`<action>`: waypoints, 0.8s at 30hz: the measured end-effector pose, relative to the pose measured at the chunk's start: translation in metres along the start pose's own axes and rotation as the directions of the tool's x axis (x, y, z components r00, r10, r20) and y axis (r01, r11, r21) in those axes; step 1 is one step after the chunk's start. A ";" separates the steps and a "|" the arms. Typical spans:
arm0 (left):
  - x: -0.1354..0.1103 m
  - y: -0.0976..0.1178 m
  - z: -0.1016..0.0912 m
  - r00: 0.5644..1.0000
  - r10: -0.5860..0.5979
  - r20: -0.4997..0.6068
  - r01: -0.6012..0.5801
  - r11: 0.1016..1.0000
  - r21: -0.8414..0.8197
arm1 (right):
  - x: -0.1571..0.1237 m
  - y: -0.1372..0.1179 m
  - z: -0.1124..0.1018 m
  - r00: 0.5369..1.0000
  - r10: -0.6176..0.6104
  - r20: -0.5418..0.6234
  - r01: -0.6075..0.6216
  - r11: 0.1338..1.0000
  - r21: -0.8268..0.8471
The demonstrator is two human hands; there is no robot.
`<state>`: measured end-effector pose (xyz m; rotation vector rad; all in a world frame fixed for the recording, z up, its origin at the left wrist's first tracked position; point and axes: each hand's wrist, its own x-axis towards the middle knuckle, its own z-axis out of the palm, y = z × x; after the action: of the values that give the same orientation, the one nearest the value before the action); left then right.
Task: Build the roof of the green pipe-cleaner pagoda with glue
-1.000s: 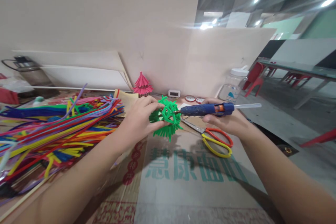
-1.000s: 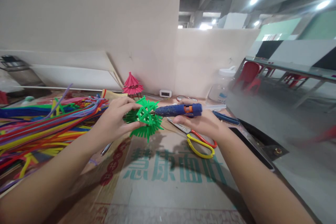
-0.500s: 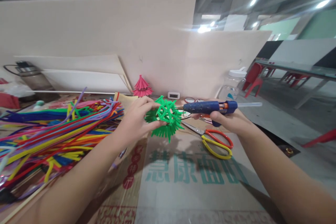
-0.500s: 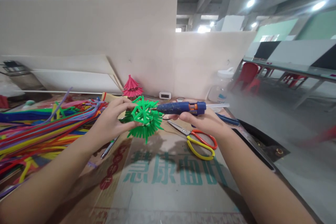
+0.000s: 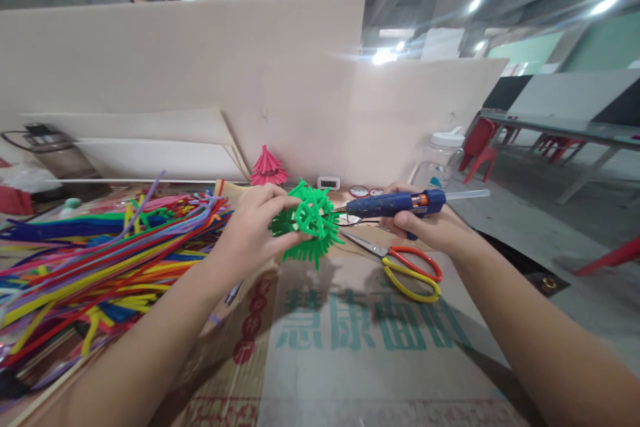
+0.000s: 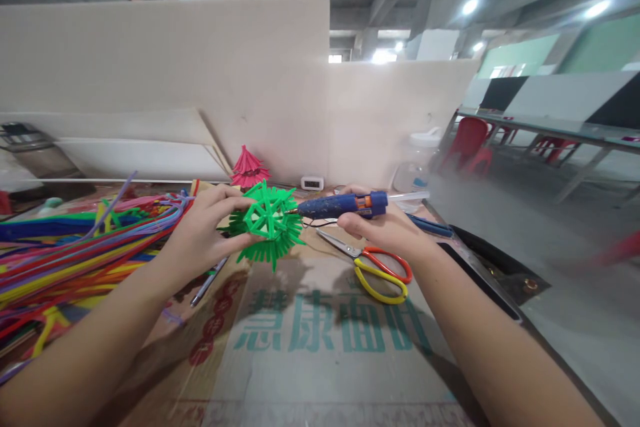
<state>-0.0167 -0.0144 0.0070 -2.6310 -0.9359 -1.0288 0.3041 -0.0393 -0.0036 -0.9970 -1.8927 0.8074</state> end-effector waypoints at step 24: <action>0.000 0.002 -0.002 1.000 0.021 0.005 -0.021 0.999 0.049 | 0.001 -0.010 0.001 1.000 -0.010 -0.024 0.008 0.996 -0.086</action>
<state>-0.0166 -0.0164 0.0091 -2.5988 -0.9203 -0.9821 0.2994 -0.0435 0.0048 -1.0448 -1.9234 0.7110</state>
